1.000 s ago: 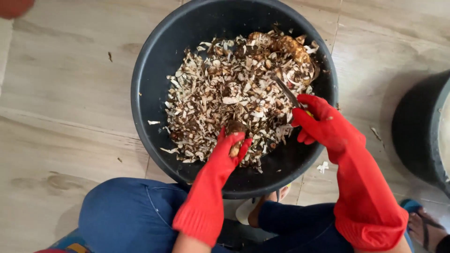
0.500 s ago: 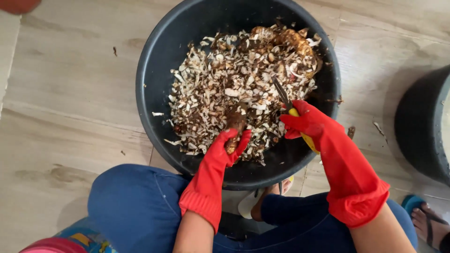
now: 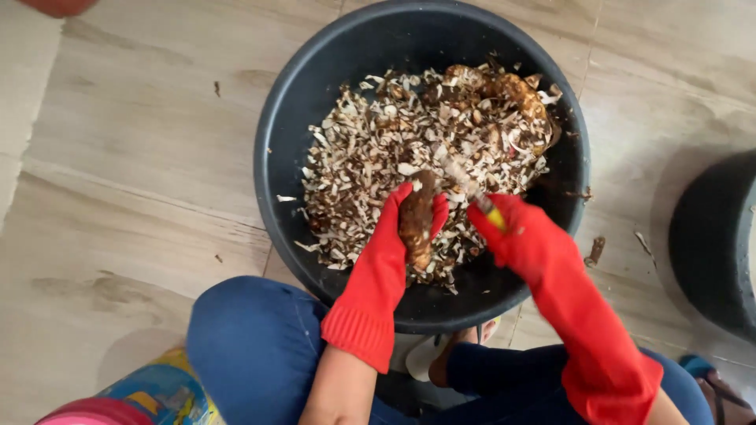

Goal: A person wearing red gloves uses a handheld peeler to remove the skin from a cassava root over a large black basin.

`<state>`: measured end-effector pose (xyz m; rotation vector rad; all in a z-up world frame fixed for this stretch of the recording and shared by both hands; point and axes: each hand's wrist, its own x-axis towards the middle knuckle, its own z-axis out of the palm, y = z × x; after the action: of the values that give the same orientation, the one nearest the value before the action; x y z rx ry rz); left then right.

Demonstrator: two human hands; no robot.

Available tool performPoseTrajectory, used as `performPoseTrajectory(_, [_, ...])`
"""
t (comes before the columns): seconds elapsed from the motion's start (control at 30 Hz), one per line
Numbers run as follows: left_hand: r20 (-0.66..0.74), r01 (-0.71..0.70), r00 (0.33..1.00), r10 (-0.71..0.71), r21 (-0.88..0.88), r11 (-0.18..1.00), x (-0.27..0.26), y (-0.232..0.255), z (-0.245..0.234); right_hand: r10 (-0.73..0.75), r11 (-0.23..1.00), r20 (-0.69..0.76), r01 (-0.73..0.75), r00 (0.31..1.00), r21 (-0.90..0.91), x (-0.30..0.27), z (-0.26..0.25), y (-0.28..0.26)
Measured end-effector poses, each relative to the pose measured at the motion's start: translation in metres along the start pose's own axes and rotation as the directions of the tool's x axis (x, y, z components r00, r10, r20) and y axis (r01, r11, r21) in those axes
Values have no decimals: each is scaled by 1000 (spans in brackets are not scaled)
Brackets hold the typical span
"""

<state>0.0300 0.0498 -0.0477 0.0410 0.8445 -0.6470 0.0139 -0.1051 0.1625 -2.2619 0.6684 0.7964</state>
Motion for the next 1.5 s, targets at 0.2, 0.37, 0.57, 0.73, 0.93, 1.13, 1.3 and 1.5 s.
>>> performPoseTrajectory(0.2, [-174, -170, 970, 172, 22, 985, -87, -10, 116, -341, 888, 85, 350, 936, -299, -6, 51, 54])
performPoseTrajectory(0.37, [-56, -141, 988, 146, 84, 986, -95, 0, 127, -350, 917, -13, 340, 937, -211, -28, 53, 45])
performPoseTrajectory(0.57, [43, -27, 999, 24, 61, 998, -78, 16, 100, -371, 878, -27, 341, 928, -335, 18, 92, 93])
performPoseTrajectory(0.73, [107, 22, 994, -31, 82, 996, -64, 15, 88, -554, 716, -102, 410, 827, -565, 40, 113, 112])
performPoseTrajectory(0.93, [549, 242, 775, -314, 201, 949, -73, -12, 56, -225, 947, -115, 189, 968, -261, -2, 52, 33])
performPoseTrajectory(1.13, [27, -232, 972, 233, -48, 972, -46, -15, 76, -162, 942, -25, 147, 987, -302, -13, 69, 44])
performPoseTrajectory(1.3, [-51, -191, 980, 192, 29, 981, -39, -1, 79, -217, 943, -33, 201, 976, -264, -1, 77, 48])
performPoseTrajectory(1.5, [-74, -161, 983, 168, 88, 983, -42, -6, 79, -286, 940, -82, 264, 955, -215, -8, 74, 36])
